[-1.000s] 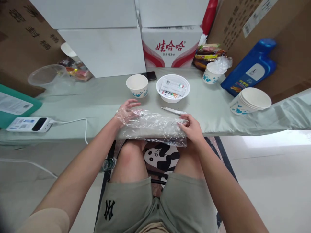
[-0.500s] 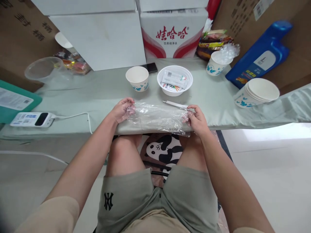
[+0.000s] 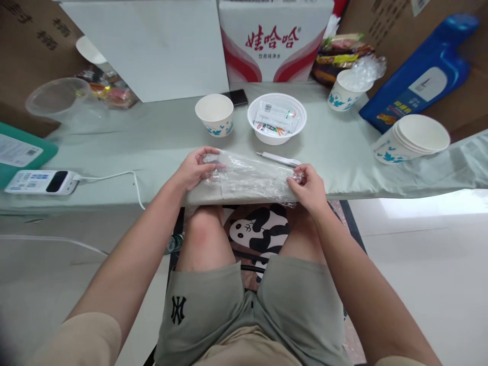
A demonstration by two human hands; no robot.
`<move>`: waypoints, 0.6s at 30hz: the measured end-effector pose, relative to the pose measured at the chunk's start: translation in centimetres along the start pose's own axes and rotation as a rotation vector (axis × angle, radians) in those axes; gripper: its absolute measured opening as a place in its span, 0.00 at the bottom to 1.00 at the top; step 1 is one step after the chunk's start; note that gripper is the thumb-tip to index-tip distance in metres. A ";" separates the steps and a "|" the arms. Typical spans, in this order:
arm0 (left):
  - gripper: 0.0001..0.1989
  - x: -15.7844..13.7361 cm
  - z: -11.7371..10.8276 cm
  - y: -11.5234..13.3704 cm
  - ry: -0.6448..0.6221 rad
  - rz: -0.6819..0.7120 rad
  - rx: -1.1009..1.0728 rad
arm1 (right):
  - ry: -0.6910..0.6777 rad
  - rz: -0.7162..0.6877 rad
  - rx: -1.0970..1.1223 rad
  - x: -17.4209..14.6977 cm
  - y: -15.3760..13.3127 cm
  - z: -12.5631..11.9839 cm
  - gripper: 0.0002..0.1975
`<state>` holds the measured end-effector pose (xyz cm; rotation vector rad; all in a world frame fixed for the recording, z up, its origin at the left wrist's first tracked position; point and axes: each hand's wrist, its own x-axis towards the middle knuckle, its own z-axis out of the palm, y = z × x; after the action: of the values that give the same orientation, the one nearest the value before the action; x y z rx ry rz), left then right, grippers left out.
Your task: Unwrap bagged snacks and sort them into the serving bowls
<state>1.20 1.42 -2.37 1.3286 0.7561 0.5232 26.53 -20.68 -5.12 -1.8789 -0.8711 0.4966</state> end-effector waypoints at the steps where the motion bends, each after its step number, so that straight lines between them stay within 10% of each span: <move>1: 0.25 -0.3 -0.1 0.2 -0.013 0.002 0.025 | -0.022 -0.032 0.004 -0.4 0.2 -0.2 0.17; 8: 0.29 -3.4 -1.0 2.7 -0.173 0.004 -0.019 | 0.113 -0.229 -0.204 -3.8 -2.3 -2.3 0.20; 14: 0.25 -4.8 0.3 7.0 -0.495 -0.082 0.034 | -0.638 -0.158 0.202 -5.3 -8.6 2.1 0.29; 18: 0.24 -5.3 0.8 8.1 -0.216 -0.033 -0.006 | -0.767 0.089 0.249 -6.7 -9.1 4.2 0.12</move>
<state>-1.02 -1.48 6.58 1.3402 0.5967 0.3485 16.11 -20.70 0.95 -1.4949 -1.1436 1.3674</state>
